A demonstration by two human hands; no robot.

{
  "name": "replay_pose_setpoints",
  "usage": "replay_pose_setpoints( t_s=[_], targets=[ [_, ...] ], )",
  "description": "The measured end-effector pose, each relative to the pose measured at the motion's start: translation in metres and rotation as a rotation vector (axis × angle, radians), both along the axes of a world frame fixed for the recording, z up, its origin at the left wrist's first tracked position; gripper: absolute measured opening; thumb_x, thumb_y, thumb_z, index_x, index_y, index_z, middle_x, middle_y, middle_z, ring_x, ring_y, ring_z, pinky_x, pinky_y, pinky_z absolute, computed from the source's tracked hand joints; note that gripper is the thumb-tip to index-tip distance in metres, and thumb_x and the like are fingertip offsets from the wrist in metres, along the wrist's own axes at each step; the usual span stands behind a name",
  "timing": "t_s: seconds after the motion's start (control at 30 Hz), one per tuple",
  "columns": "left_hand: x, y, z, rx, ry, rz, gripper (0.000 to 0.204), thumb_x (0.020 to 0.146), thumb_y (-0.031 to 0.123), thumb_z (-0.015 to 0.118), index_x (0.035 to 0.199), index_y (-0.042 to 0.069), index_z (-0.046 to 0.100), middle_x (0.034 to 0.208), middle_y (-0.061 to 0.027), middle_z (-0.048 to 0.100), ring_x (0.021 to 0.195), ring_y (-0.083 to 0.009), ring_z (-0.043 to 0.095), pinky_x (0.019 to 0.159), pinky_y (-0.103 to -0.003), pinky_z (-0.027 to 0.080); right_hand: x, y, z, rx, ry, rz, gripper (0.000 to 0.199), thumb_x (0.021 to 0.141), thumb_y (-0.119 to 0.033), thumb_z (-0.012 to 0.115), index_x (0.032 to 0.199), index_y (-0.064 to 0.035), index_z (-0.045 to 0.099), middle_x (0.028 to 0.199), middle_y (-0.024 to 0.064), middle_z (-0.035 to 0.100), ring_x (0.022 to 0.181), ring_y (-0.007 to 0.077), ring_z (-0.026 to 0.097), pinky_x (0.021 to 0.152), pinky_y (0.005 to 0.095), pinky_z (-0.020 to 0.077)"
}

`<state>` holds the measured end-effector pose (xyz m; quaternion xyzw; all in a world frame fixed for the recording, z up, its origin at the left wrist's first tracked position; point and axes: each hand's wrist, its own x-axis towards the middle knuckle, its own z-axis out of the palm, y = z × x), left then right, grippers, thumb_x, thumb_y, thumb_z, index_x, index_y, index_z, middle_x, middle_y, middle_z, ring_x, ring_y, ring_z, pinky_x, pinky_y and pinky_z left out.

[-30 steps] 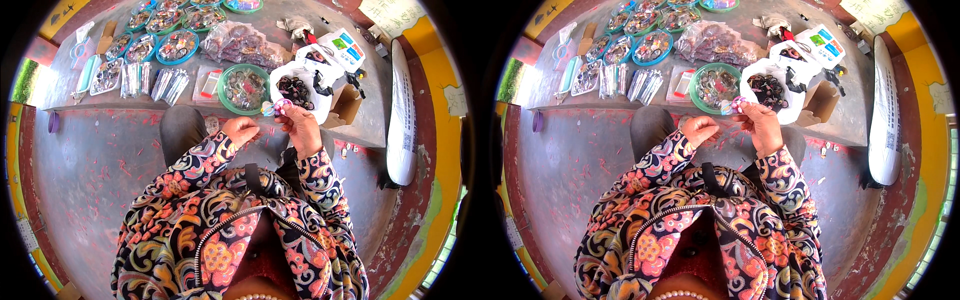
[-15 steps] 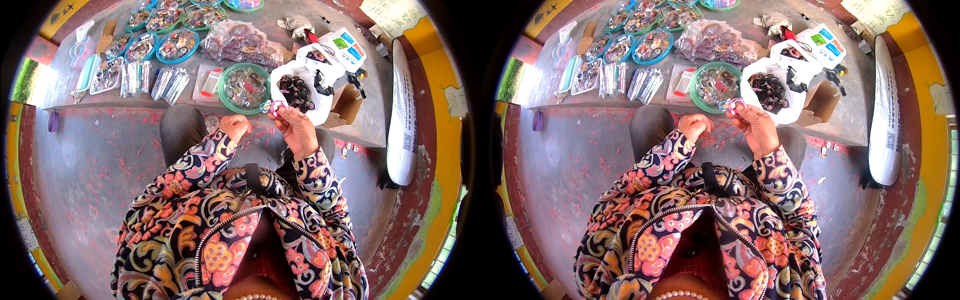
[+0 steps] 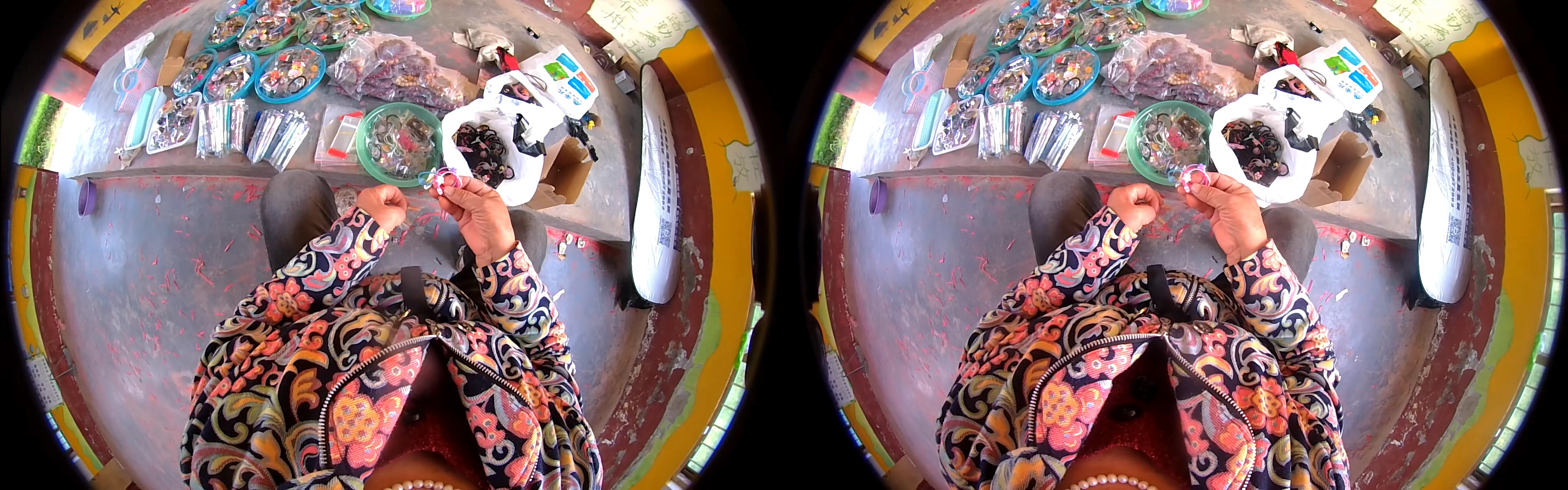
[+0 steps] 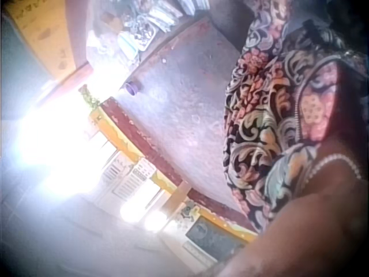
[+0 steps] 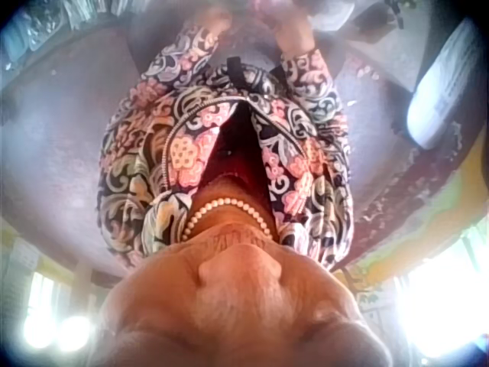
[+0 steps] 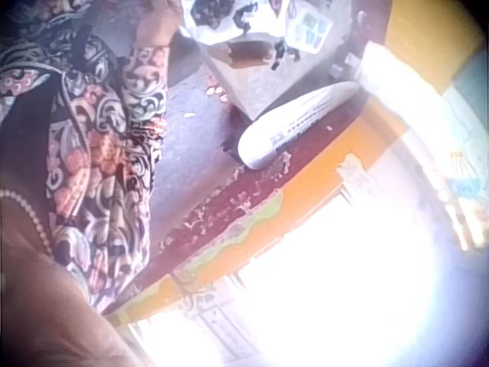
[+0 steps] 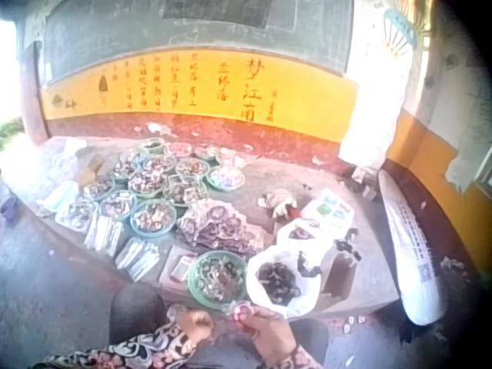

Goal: The person sits on the floor and assembles small keychains by hand. They pick up small plastic charms and metal rings, attach the charms to the rings, and place the finished keychains into a green plastic bowl.

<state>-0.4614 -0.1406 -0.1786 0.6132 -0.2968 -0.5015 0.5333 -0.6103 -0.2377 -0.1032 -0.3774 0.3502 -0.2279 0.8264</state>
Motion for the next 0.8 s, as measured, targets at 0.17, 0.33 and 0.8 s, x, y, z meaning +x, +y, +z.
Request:
replay_pose_setpoints(
  t_s=[0.17, 0.33, 0.8],
  targets=[
    [-0.001, 0.000, 0.012, 0.080, -0.064, 0.005, 0.011, 0.060, -0.005, 0.043, 0.062, 0.000, 0.052, 0.069, -0.0024, 0.056, 0.057, -0.0074, 0.049, 0.049, -0.019, 0.037, 0.000, 0.000, 0.001, -0.012, -0.029, 0.014, 0.008, 0.077, 0.003, 0.053, 0.084, 0.0029, 0.056, 0.084, 0.0118, 0.059, 0.080, 0.0197, 0.059, 0.065, 0.0211, 0.0502],
    [-0.002, 0.001, 0.007, 0.000, -0.203, 0.041, 0.017, 0.062, -0.003, 0.043, 0.073, 0.000, 0.057, 0.059, -0.0058, 0.055, 0.046, -0.0119, 0.050, 0.043, -0.025, 0.041, 0.000, 0.002, 0.000, -0.014, -0.042, 0.006, 0.008, 0.077, 0.002, 0.053, 0.084, 0.0026, 0.056, 0.083, 0.0108, 0.059, 0.079, 0.0201, 0.059, 0.065, 0.0214, 0.0502],
    [-0.002, -0.003, 0.029, 0.154, -0.324, -0.047, 0.016, 0.067, 0.005, 0.055, 0.080, 0.001, 0.062, 0.067, -0.0078, 0.061, 0.059, -0.0102, 0.057, 0.057, -0.022, 0.044, 0.004, 0.010, 0.006, -0.078, -0.010, 0.021, 0.004, 0.076, 0.000, 0.055, 0.080, -0.0014, 0.056, 0.078, 0.0056, 0.059, 0.071, 0.0140, 0.057, 0.062, 0.0221, 0.0453]
  ],
)
